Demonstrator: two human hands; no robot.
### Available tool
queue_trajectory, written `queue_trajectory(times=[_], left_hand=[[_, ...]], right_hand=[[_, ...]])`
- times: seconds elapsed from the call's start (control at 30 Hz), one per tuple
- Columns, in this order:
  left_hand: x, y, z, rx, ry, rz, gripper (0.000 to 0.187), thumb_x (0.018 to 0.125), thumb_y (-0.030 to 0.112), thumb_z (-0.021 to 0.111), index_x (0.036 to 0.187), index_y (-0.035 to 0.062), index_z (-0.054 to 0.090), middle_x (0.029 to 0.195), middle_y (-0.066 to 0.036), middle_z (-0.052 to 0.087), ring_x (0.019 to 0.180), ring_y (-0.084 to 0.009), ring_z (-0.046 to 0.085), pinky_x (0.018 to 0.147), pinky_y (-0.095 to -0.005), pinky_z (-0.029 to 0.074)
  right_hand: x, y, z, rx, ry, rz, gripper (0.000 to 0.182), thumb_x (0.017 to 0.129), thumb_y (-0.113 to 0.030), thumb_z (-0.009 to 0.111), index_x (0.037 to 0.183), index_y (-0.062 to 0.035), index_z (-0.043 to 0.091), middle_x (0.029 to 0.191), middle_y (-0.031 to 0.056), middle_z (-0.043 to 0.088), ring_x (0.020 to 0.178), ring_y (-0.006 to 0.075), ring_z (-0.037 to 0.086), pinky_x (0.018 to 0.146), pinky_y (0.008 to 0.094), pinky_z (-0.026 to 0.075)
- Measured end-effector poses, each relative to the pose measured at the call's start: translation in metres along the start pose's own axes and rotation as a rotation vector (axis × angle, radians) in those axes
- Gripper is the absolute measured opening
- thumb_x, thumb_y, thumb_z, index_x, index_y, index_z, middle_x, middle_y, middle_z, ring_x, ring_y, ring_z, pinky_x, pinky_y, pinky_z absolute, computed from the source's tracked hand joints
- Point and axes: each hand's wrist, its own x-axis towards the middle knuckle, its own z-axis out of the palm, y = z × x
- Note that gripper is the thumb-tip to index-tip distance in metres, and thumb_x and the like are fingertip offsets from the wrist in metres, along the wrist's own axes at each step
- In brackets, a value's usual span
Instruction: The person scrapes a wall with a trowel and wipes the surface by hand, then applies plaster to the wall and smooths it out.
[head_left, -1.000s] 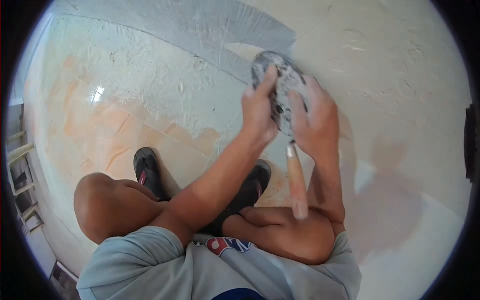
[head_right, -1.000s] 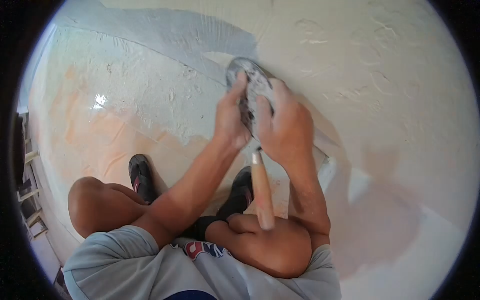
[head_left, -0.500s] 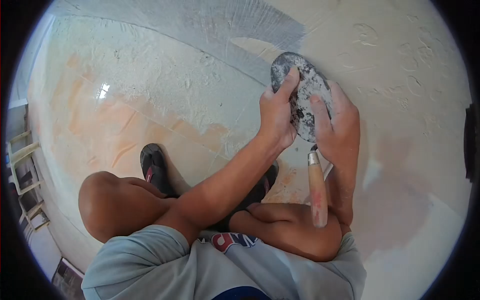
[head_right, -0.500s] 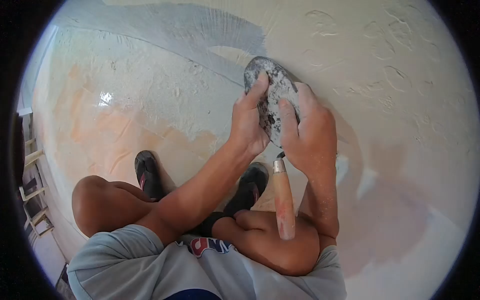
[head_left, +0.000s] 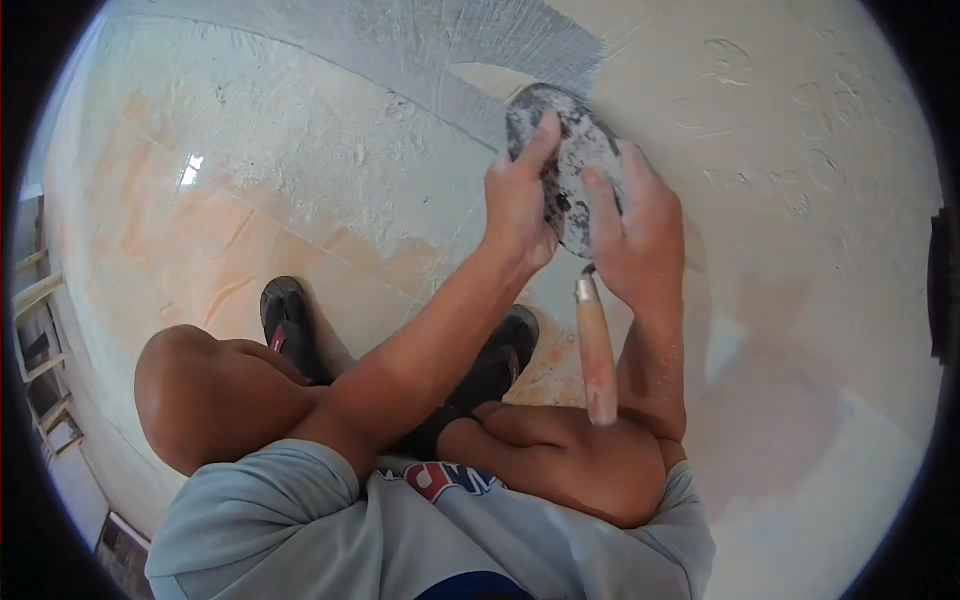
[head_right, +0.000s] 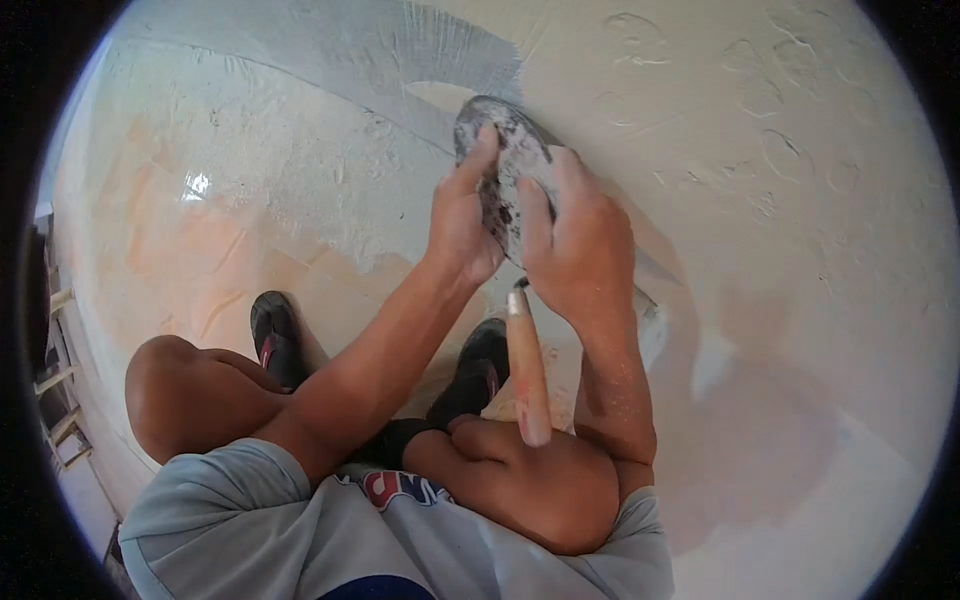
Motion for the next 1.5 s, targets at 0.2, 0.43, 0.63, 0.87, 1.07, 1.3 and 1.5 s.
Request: queue_trajectory(times=[0.2,0.43,0.63,0.87,1.07,1.3,1.5], left_hand=[[-0.003,-0.002,0.004,-0.054,0.034,0.018,0.029,0.111,0.032,0.060,0.117,0.0048,0.067,0.105,-0.007,0.074,0.093,-0.0196,0.073,0.083,-0.0364,0.062],[-0.003,-0.005,0.007,-0.078,0.062,-0.015,0.028,0.108,0.029,0.065,0.117,0.0024,0.067,0.103,-0.008,0.074,0.091,-0.0203,0.074,0.080,-0.0372,0.062],[-0.003,-0.004,0.005,-0.122,0.047,-0.003,0.027,0.104,0.021,0.072,0.120,0.0001,0.065,0.105,-0.008,0.074,0.091,-0.0187,0.074,0.079,-0.0359,0.062],[0.004,-0.001,-0.003,-0.049,0.035,0.008,0.031,0.110,0.034,0.062,0.114,0.0043,0.069,0.100,-0.007,0.075,0.088,-0.0197,0.074,0.079,-0.0368,0.063],[0.000,-0.004,0.005,-0.089,0.094,-0.021,0.030,0.111,0.033,0.060,0.114,0.0039,0.069,0.101,-0.008,0.075,0.088,-0.0193,0.074,0.078,-0.0367,0.063],[-0.002,-0.001,0.005,-0.014,0.094,0.025,0.029,0.110,0.031,0.061,0.116,0.0039,0.069,0.104,-0.008,0.075,0.089,-0.0205,0.074,0.081,-0.0370,0.062],[-0.007,0.001,0.006,-0.037,0.107,-0.039,0.028,0.108,0.028,0.065,0.116,0.0020,0.069,0.104,-0.008,0.075,0.091,-0.0192,0.073,0.081,-0.0359,0.062]], right_hand=[[0.003,-0.009,-0.001,0.051,-0.020,0.036,0.022,0.102,-0.015,0.062,0.116,0.0013,0.066,0.093,0.0232,0.071,0.084,0.0351,0.069,0.081,0.0408,0.054],[-0.001,-0.013,-0.009,0.163,0.006,0.046,0.020,0.102,-0.015,0.062,0.114,0.0011,0.066,0.097,0.0240,0.071,0.084,0.0390,0.068,0.081,0.0411,0.054],[-0.001,-0.006,-0.007,0.082,-0.013,0.021,0.020,0.102,-0.015,0.061,0.113,0.0013,0.066,0.096,0.0229,0.071,0.083,0.0366,0.068,0.080,0.0412,0.054],[0.003,-0.004,0.003,0.025,-0.003,0.004,0.024,0.102,-0.020,0.062,0.115,0.0004,0.066,0.095,0.0290,0.070,0.090,0.0496,0.068,0.079,0.0498,0.054],[0.003,-0.009,-0.006,0.069,-0.026,-0.004,0.022,0.103,-0.018,0.062,0.112,0.0018,0.065,0.091,0.0238,0.069,0.081,0.0359,0.067,0.079,0.0410,0.053],[0.001,-0.004,-0.011,0.107,-0.042,-0.006,0.021,0.103,-0.016,0.062,0.112,0.0024,0.066,0.090,0.0230,0.070,0.080,0.0337,0.068,0.078,0.0418,0.053],[-0.001,-0.004,-0.005,0.083,-0.041,0.017,0.023,0.101,-0.017,0.060,0.116,0.0000,0.065,0.094,0.0285,0.071,0.090,0.0526,0.067,0.078,0.0545,0.052]])
